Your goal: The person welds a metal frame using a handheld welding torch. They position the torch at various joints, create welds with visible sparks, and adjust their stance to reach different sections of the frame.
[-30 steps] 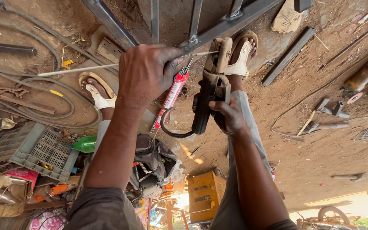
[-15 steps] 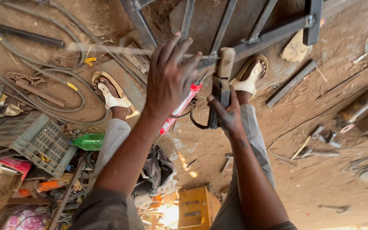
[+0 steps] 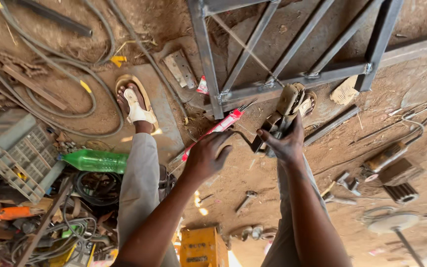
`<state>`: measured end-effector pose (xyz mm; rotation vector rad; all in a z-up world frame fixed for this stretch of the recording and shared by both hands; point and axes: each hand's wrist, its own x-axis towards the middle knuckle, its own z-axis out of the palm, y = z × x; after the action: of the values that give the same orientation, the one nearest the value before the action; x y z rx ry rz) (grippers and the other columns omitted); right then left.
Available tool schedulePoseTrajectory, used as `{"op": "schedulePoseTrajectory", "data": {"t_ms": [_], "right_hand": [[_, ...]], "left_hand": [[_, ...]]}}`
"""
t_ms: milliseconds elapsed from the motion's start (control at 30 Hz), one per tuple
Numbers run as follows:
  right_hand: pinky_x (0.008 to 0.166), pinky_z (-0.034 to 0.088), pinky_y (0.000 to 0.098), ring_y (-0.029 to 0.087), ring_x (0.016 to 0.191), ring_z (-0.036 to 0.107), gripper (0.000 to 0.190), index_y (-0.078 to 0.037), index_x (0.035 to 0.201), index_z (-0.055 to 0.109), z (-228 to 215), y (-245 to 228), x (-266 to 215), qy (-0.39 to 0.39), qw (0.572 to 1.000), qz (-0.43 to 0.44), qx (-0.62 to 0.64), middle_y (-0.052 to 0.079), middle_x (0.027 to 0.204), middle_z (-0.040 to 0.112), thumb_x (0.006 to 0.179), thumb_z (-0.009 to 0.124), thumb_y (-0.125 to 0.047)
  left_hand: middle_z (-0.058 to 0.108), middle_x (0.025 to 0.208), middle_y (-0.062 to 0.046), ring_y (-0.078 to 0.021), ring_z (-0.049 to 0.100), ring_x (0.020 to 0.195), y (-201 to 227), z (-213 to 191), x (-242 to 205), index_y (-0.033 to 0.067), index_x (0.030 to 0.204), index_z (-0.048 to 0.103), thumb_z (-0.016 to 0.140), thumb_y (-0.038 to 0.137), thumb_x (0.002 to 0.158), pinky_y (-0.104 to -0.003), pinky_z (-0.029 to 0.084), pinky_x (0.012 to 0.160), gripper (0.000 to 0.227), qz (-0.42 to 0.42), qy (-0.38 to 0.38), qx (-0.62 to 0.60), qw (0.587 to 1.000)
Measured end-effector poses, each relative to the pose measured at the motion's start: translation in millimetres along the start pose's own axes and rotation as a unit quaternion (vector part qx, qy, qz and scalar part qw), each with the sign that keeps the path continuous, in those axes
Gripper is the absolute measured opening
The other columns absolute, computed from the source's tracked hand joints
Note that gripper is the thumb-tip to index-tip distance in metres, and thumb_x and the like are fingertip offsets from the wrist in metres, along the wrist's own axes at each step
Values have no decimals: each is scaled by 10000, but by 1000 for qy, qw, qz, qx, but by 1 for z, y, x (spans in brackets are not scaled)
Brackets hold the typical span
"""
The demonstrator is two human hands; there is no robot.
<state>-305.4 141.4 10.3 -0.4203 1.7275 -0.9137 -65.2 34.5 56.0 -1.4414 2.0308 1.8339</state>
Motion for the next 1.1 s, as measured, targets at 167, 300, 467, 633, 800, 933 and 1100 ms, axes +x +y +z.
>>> {"op": "schedulePoseTrajectory", "data": {"t_ms": [167,300,467,633,800,933,1100], "right_hand": [[929,625,372,203,974,727,819,-16,1309,497,9,4,3,41,961,-116,-247,109,1080,686,700,965,-299],[736,635,303,141,813,764,684,-50,1213,544,34,-19,-5,-8,970,-166,-175,44,960,737,734,981,-265],[828,648,319,166,911,756,746,-23,1266,562,107,-65,14,42,961,-128,-242,75,1055,731,705,995,-255],[808,672,302,156,893,771,680,-24,1175,553,166,-93,56,66,947,-176,-259,105,1033,761,709,998,-244],[765,686,303,152,848,773,612,-24,1133,547,196,-95,78,81,955,-174,-225,114,976,766,740,977,-211],[756,680,311,159,839,777,634,-24,1121,550,207,-95,79,98,956,-122,-249,110,944,773,700,981,-222],[736,671,318,162,828,780,607,-36,1087,542,209,-93,77,92,957,-129,-241,108,931,782,716,986,-220]], "left_hand": [[591,1481,-81,-280,752,921,-1,-2,7,146,1457,502,683,322,944,-371,604,936,572,-89,-158,-44,982],[644,1347,-181,-345,668,1135,-7,-14,7,76,1442,536,747,272,928,-463,537,978,589,16,-138,-55,989],[702,1284,-164,-264,730,1136,-26,-30,13,62,1352,585,671,302,963,-410,598,1019,466,-33,-96,-152,983],[436,1584,-279,-404,476,1434,-36,-45,20,-33,1581,298,617,264,1019,-490,372,1212,711,21,60,-132,989],[228,1710,-276,-403,299,1581,-43,-59,18,-12,1655,99,626,432,1004,-478,313,1281,949,19,62,-173,983],[166,1726,-293,-411,219,1615,-45,-65,18,-25,1655,73,605,533,1006,-496,261,1310,1007,40,81,-167,982],[164,1730,-299,-417,205,1618,-48,-68,16,-29,1657,78,580,578,992,-497,241,1308,1031,26,67,-165,984]]}}
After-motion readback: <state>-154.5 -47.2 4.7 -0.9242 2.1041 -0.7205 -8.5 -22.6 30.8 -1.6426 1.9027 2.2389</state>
